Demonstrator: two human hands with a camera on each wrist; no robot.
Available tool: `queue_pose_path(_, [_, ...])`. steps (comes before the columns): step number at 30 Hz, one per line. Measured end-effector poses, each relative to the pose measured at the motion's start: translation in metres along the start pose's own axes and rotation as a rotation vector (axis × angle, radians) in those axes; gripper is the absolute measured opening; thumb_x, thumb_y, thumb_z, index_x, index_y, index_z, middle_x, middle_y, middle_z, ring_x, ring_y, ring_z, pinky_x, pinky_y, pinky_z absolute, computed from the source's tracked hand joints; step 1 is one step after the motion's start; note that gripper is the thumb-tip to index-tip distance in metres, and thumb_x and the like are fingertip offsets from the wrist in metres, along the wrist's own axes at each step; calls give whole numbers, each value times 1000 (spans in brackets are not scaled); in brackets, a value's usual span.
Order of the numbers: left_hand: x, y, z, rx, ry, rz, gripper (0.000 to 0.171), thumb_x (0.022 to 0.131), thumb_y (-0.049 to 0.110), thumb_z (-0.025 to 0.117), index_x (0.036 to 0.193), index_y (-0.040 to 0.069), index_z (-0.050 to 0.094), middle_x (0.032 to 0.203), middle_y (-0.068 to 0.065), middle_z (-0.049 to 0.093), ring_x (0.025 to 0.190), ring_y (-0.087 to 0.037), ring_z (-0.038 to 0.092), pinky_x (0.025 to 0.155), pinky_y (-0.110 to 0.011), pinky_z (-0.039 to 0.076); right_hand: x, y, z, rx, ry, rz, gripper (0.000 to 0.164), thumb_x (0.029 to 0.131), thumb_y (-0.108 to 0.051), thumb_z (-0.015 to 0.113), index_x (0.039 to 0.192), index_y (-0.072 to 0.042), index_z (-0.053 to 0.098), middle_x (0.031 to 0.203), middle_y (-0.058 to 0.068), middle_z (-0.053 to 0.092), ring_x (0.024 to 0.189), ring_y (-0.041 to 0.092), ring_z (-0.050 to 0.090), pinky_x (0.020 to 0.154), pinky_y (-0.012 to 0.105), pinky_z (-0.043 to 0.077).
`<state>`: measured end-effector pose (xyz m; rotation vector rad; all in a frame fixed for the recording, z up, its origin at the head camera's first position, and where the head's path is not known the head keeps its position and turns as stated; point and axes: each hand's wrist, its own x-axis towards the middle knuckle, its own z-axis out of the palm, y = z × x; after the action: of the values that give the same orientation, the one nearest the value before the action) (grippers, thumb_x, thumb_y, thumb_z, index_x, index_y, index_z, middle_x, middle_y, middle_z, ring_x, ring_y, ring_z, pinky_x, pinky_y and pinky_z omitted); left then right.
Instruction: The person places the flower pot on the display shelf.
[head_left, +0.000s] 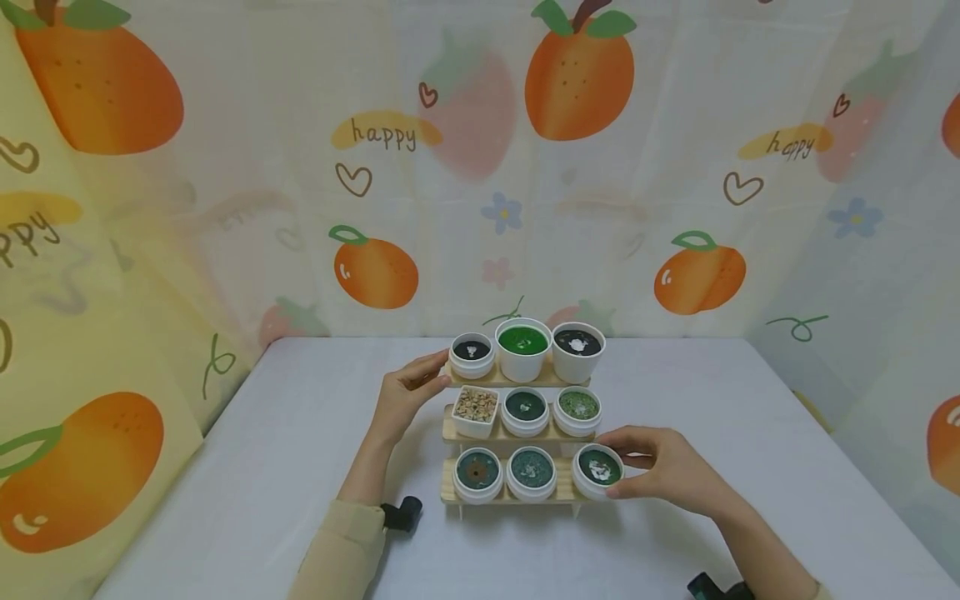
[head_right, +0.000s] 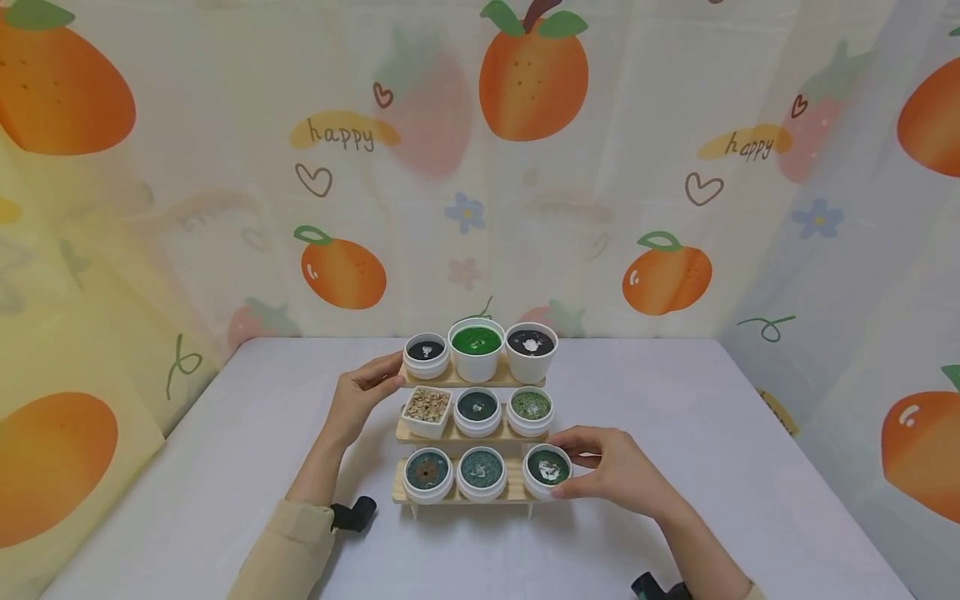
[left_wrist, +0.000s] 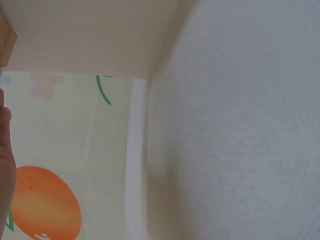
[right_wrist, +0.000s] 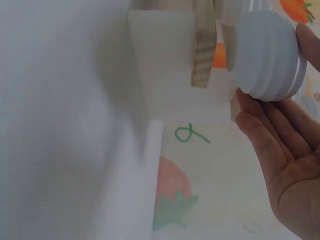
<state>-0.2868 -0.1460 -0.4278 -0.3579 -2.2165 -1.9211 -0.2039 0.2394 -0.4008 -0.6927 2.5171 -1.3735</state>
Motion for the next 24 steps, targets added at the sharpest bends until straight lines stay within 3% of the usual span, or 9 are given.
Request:
queue_pose_path(18, [0, -2, 0, 12, -5, -6, 43, 88, 20, 75, 130, 13, 66, 138, -9, 63, 118, 7, 58, 105, -14, 48, 3, 1, 17, -13, 7, -11, 56, 72, -31, 88, 121, -11, 68, 123, 9, 70, 111, -1, 64, 97, 33, 58])
queue_pose_path(24, [1, -2, 0, -26, -4, 27, 43, 88, 16, 75, 129, 9, 66, 131, 4, 67, 118, 4, 59, 104, -13, 49, 4, 1, 18, -22, 24, -9, 57, 72, -32, 88, 121, -11, 68, 123, 9, 70, 113, 2, 64, 97, 34, 58])
